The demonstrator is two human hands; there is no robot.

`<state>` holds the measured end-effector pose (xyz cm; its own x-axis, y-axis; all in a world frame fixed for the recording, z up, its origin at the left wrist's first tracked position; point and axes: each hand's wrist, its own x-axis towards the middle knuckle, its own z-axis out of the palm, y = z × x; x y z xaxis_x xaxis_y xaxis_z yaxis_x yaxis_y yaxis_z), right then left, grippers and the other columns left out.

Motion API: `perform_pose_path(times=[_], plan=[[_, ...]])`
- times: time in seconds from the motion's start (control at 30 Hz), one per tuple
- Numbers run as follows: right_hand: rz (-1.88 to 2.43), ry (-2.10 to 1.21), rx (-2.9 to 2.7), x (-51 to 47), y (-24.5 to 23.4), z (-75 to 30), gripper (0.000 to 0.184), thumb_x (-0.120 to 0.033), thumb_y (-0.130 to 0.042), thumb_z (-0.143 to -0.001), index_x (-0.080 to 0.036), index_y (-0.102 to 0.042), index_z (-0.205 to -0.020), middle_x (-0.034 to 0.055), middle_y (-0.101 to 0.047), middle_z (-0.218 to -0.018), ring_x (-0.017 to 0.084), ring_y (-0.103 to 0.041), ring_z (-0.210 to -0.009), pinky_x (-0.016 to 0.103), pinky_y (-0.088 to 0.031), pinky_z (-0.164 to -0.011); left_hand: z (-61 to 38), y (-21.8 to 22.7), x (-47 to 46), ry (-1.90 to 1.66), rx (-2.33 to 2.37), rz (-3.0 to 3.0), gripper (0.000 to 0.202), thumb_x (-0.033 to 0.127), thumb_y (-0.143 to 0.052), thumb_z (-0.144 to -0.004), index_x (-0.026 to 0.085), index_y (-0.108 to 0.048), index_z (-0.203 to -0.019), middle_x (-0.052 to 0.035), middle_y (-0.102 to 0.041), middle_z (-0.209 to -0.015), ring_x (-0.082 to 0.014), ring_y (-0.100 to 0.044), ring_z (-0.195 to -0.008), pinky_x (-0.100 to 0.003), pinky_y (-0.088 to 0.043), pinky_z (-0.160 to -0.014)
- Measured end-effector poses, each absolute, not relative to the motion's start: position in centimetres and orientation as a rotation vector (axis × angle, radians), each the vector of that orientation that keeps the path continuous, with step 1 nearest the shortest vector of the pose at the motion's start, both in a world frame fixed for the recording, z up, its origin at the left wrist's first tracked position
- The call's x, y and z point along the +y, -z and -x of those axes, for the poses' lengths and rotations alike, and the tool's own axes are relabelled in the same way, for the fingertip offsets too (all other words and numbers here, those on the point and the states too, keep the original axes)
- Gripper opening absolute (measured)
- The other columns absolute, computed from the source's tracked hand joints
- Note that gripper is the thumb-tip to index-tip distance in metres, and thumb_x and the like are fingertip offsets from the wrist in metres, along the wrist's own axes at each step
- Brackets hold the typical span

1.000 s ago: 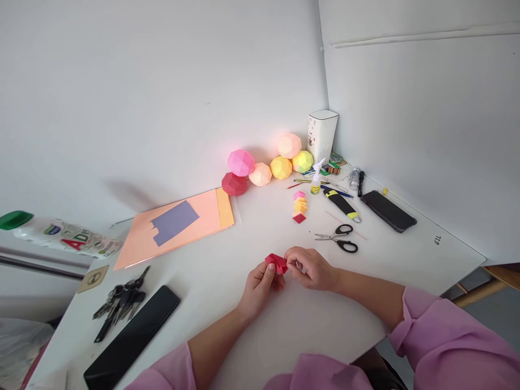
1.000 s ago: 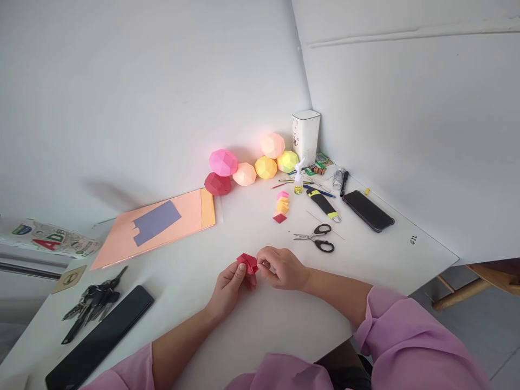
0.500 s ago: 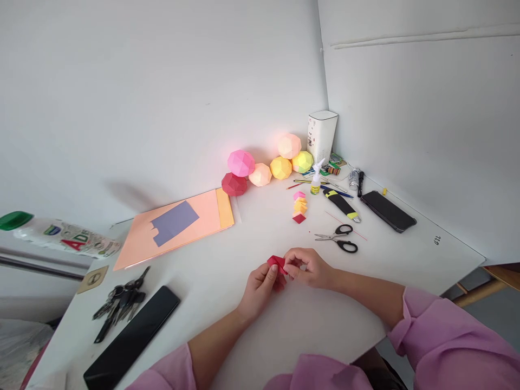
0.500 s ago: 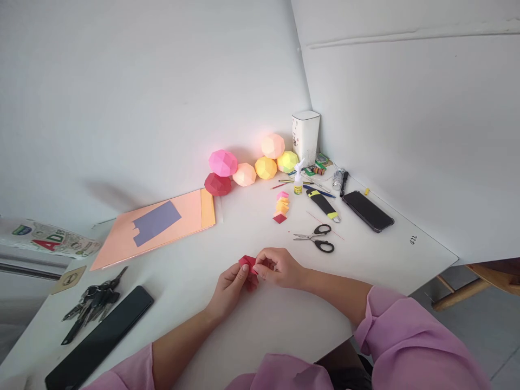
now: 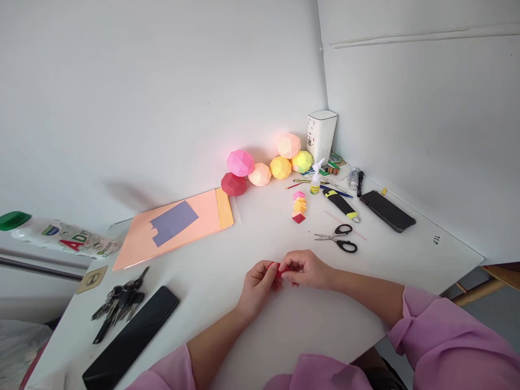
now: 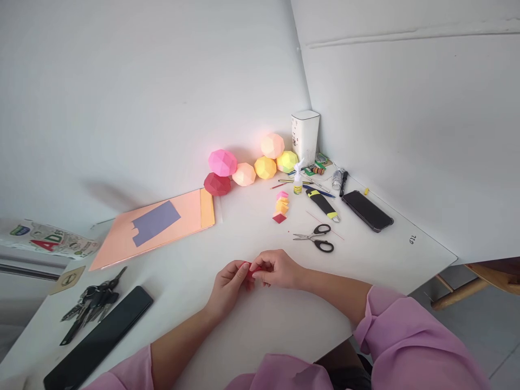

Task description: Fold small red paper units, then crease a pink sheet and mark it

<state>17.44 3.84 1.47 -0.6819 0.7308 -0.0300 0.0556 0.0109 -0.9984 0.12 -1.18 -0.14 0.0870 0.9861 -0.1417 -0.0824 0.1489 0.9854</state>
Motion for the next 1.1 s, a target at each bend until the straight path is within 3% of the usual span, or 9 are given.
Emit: perform_pose_path(times=[0.1, 0.23, 0.4, 0.57, 0.7, 0.97, 1.1], plan=[[0.717, -1.569, -1.866, 3.8, -1.3, -17.3, 0.010, -0.020, -0.057, -0.078, -0.015, -0.065, -0.081, 0.0021, -0.060, -0.079, 0.008, -0.056, -0.053, 0.023, -0.048, -0.050, -0.2, 0.0, -1.0, -1.103, 1.146, -1.020, 0.032, 0.048, -0.056, -0.083, 0.016, -0.060, -0.076, 0.0013, -0.060, -0.060, -0.0103, -0.053, -0.051, -0.024, -0.044, -0.053], [0.631, -1.259, -1.998, 3.9, -1.0, -17.3, 0.015, -0.012, -0.051, -0.072, -0.016, -0.066, -0.075, 0.0015, -0.061, -0.067, 0.009, -0.053, -0.051, 0.021, -0.043, -0.047, -0.3, -0.2, -0.9, -1.106, 1.160, -0.939, 0.035, 0.049, -0.059, -0.080, 0.015, -0.060, -0.075, 0.0029, -0.057, -0.054, -0.0086, -0.050, -0.043, -0.022, -0.040, -0.044], [0.542, -1.021, -2.064, 4.2, -0.9, -17.8, 0.016, -0.009, -0.046, -0.067, -0.018, -0.059, -0.067, -0.0015, -0.054, -0.056, 0.009, -0.044, -0.046, 0.021, -0.038, -0.044, -0.2, -0.1, -0.9, -1.093, 1.144, -0.887, 0.035, 0.049, -0.062, -0.078, 0.015, -0.060, -0.074, 0.0045, -0.054, -0.046, -0.0078, -0.048, -0.036, -0.021, -0.037, -0.040], [0.391, -0.508, -2.231, 4.5, -1.2, -17.9, 0.024, -0.005, -0.043, -0.070, -0.018, -0.057, -0.086, 0.0037, -0.057, -0.076, 0.013, -0.053, -0.065, 0.024, -0.045, -0.056, -0.1, -0.3, -0.9, -1.086, 1.123, -0.856, 0.034, 0.049, -0.064, -0.077, 0.016, -0.058, -0.070, 0.0051, -0.054, -0.043, -0.0080, -0.047, -0.035, -0.021, -0.037, -0.039], [0.301, -0.126, -2.338, 4.4, -1.1, -17.3, 0.023, -0.006, -0.044, -0.082, -0.017, -0.057, -0.097, 0.0051, -0.058, -0.084, 0.014, -0.054, -0.076, 0.024, -0.048, -0.063, -0.1, -0.4, -0.9, -1.070, 1.124, -0.861, 0.035, 0.050, -0.065, -0.075, 0.016, -0.057, -0.069, 0.0046, -0.055, -0.043, -0.0078, -0.046, -0.034, -0.021, -0.037, -0.039], [0.191, 0.106, -2.376, 4.5, -0.5, -17.4, 0.014, -0.007, -0.048, -0.088, -0.017, -0.057, -0.086, 0.0017, -0.057, -0.072, 0.013, -0.052, -0.068, 0.025, -0.045, -0.055, -0.3, -0.2, -0.9, -1.040, 1.189, -0.932, 0.037, 0.052, -0.065, -0.074, 0.016, -0.057, -0.070, 0.0059, -0.052, -0.041, -0.0084, -0.046, -0.033, -0.021, -0.037, -0.036], [0.218, 0.066, -2.428, 4.6, -0.3, -17.5, 0.017, -0.007, -0.046, -0.089, -0.019, -0.057, -0.085, 0.0007, -0.056, -0.069, 0.013, -0.051, -0.066, 0.025, -0.043, -0.053, -0.6, -0.2, -1.0, -1.046, 1.217, -0.956, 0.036, 0.051, -0.064, -0.074, 0.016, -0.058, -0.072, 0.0030, -0.058, -0.045, -0.0115, -0.053, -0.039, -0.024, -0.044, -0.041]])
